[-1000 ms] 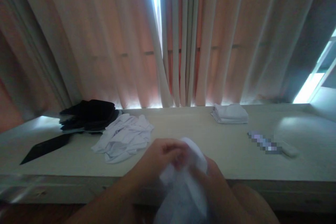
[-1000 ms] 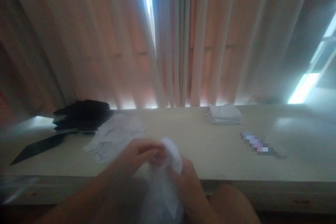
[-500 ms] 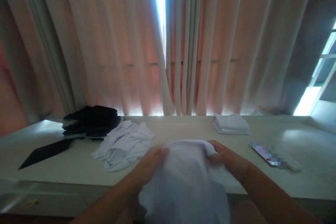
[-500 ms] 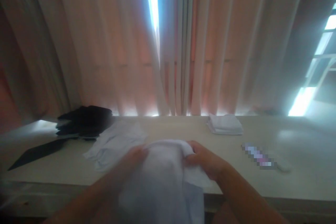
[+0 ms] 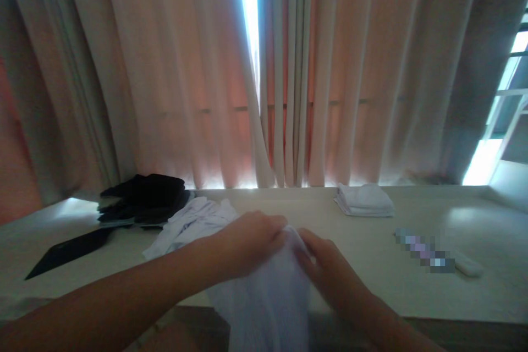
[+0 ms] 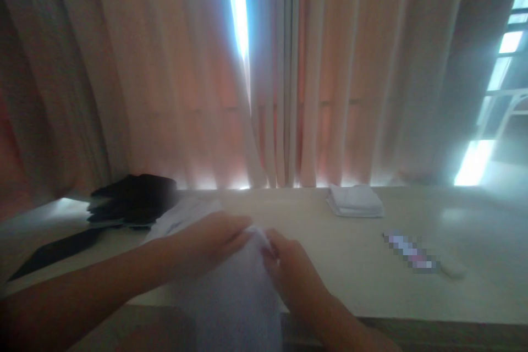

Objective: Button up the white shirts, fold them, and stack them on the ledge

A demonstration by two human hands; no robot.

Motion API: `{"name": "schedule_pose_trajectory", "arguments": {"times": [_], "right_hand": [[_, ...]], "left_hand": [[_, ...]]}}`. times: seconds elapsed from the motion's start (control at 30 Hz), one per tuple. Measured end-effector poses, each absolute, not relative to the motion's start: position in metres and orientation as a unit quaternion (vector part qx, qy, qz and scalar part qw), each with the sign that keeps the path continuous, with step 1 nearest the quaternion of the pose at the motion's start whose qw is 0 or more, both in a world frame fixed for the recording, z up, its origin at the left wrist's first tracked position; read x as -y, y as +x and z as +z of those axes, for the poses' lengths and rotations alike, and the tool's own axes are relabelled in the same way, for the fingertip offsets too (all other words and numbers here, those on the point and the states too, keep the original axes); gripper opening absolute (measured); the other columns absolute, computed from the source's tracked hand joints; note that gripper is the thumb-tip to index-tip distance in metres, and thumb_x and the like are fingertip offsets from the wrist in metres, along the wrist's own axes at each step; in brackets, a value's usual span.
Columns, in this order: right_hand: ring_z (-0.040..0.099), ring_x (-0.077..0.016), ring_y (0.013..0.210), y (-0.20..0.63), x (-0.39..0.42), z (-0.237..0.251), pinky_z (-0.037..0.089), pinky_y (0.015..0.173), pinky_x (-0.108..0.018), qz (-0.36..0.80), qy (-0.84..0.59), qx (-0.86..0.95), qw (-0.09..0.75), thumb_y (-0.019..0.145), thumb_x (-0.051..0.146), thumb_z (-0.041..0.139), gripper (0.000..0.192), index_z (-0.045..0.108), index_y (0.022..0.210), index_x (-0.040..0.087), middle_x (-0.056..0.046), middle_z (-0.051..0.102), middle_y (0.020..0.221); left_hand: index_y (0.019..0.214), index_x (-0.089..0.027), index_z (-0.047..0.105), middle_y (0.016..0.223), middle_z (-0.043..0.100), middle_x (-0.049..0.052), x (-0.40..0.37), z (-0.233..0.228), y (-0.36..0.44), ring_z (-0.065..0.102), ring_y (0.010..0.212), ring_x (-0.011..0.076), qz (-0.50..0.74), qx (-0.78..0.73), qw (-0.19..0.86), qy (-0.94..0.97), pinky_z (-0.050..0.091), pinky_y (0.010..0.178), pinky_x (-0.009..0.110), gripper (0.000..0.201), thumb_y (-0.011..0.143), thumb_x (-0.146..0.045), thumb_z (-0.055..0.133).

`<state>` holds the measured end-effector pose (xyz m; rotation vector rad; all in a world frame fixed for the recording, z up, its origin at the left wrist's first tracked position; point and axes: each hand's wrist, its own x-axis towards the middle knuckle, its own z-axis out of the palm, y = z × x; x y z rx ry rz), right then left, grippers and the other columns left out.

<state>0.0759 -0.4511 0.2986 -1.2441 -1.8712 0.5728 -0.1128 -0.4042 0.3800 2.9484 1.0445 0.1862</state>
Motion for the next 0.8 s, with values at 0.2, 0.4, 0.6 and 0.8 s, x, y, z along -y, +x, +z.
{"name": "schedule_pose_trajectory", "arguments": {"times": [0.2,0.4,0.6,0.8], "right_hand": [[0.062,-0.0206,0.081,0.096,0.435,0.263,0.047,0.078,-0.032,0.301,-0.471,0.754,0.345,0.098,0.035,0.042,0.036,0.069,0.085,0.016,-0.006,0.07,0.086],[0.063,-0.0208,0.087,0.134,0.43,0.294,0.048,0.083,-0.033,0.342,-0.466,0.772,0.265,0.099,0.05,0.043,0.043,0.072,0.095,0.018,-0.005,0.07,0.093],[0.066,-0.0271,0.1,0.153,0.428,0.326,0.048,0.089,-0.038,0.218,-0.495,0.808,0.234,0.092,0.026,0.052,0.026,0.075,0.103,0.024,-0.007,0.074,0.106],[0.069,-0.0238,0.082,0.163,0.427,0.341,0.05,0.077,-0.034,0.178,-0.539,0.797,0.203,0.087,0.019,0.052,0.024,0.075,0.091,0.024,-0.005,0.076,0.089]], "left_hand": [[0.091,-0.019,0.068,0.077,0.067,0.01,0.389,0.37,-0.135,0.065,0.072,0.0277,-0.021,-0.353,-0.047,0.934,0.045,0.064,0.035,0.037,0.092,-0.053,0.052],[0.089,-0.019,0.073,0.089,0.073,0.01,0.362,0.358,-0.176,0.067,0.083,0.029,-0.054,-0.382,0.027,0.922,0.047,0.071,0.035,0.031,0.073,-0.045,0.074],[0.089,-0.018,0.072,0.094,0.074,0.01,0.351,0.335,-0.207,0.067,0.085,0.0249,-0.036,-0.428,0.067,0.901,0.046,0.075,0.033,0.025,0.086,-0.038,0.057],[0.087,-0.017,0.07,0.097,0.074,0.01,0.349,0.339,-0.217,0.065,0.092,0.0248,0.022,-0.433,0.121,0.893,0.046,0.086,0.036,0.034,0.095,-0.032,0.041]]}}
